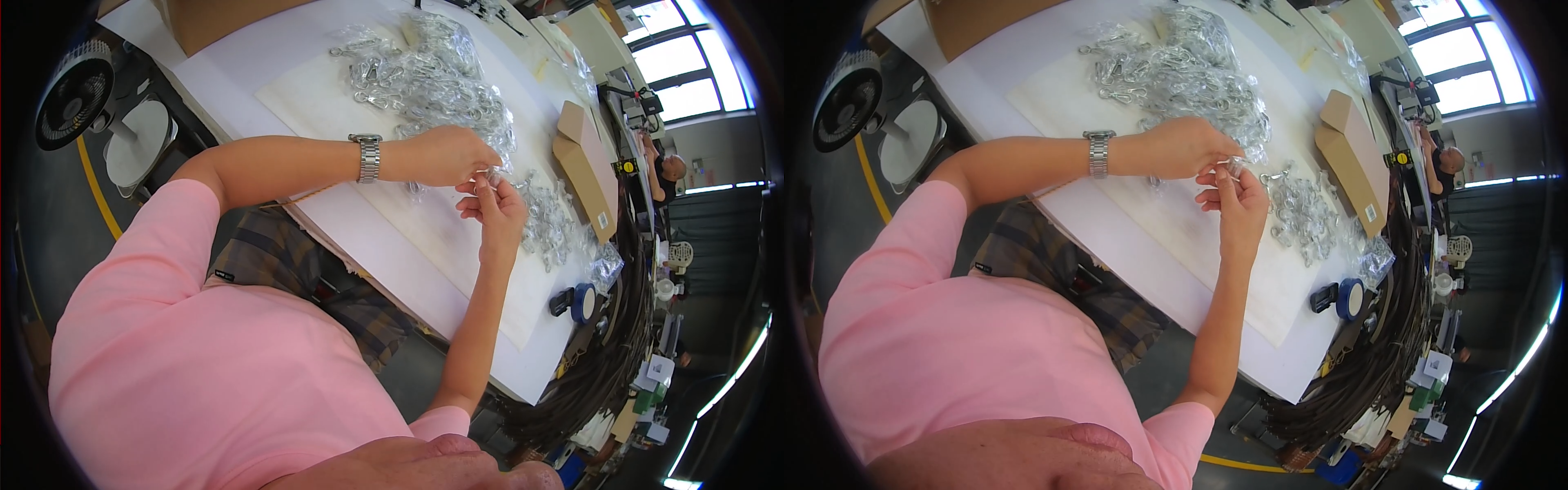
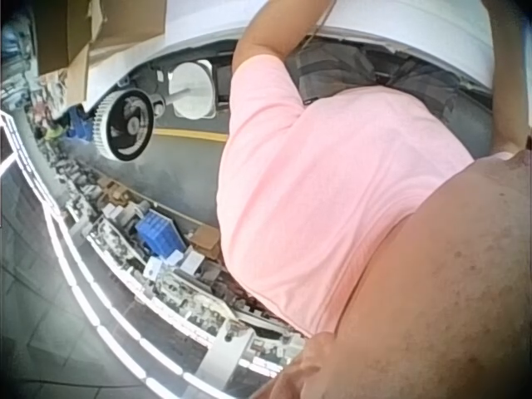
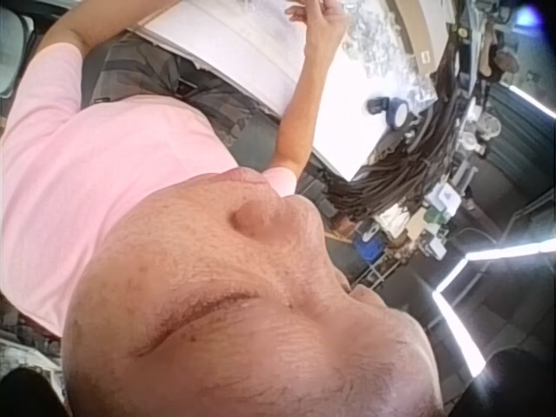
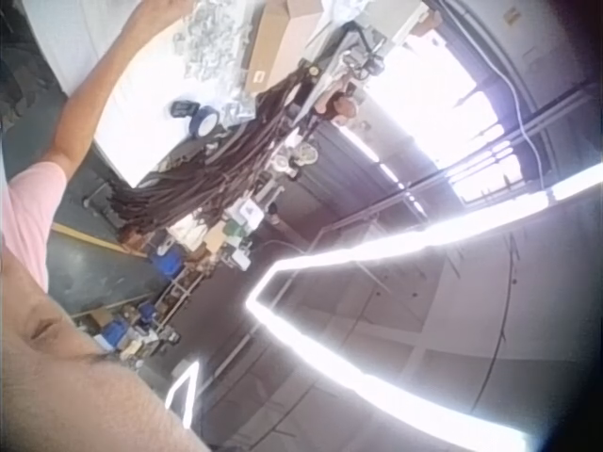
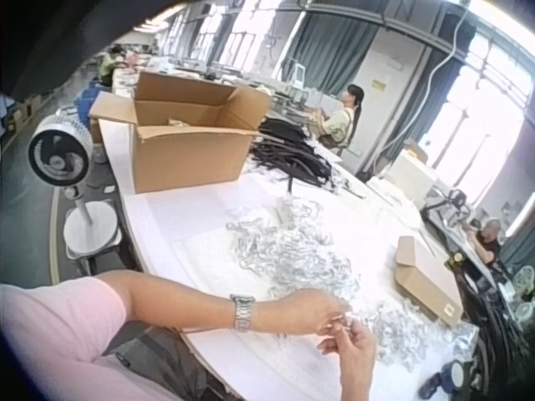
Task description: The person is assembling small silver metal hardware components and placing them onto a white mat.
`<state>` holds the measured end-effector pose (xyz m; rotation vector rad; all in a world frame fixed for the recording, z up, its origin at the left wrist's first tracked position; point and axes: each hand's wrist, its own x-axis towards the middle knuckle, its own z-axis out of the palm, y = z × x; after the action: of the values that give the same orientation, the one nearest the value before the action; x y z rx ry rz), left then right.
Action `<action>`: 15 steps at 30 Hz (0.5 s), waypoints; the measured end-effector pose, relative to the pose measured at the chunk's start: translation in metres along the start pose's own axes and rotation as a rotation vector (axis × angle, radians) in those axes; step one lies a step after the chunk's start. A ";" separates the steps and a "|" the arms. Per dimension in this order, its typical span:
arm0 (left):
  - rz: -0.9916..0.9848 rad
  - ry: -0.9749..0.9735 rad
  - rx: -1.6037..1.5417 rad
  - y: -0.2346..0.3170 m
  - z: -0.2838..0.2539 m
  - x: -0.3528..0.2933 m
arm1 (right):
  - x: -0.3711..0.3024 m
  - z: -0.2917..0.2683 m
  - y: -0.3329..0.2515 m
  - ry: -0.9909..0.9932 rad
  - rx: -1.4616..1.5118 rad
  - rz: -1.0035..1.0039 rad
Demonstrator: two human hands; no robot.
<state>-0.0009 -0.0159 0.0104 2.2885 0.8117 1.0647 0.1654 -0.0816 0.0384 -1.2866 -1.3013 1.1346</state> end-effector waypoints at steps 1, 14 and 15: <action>-0.012 0.022 0.063 -0.001 0.002 -0.001 | 0.002 -0.004 0.002 -0.077 -0.002 0.052; -0.331 -0.032 -0.361 -0.003 -0.030 0.015 | 0.039 -0.044 0.036 0.274 -0.303 -0.194; -0.327 -0.027 -0.361 -0.003 -0.030 0.016 | 0.047 -0.039 0.044 0.250 -0.779 -0.336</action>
<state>-0.0178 0.0029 0.0342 1.7935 0.8667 0.9399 0.2097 -0.0339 0.0004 -1.6001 -1.7541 0.1995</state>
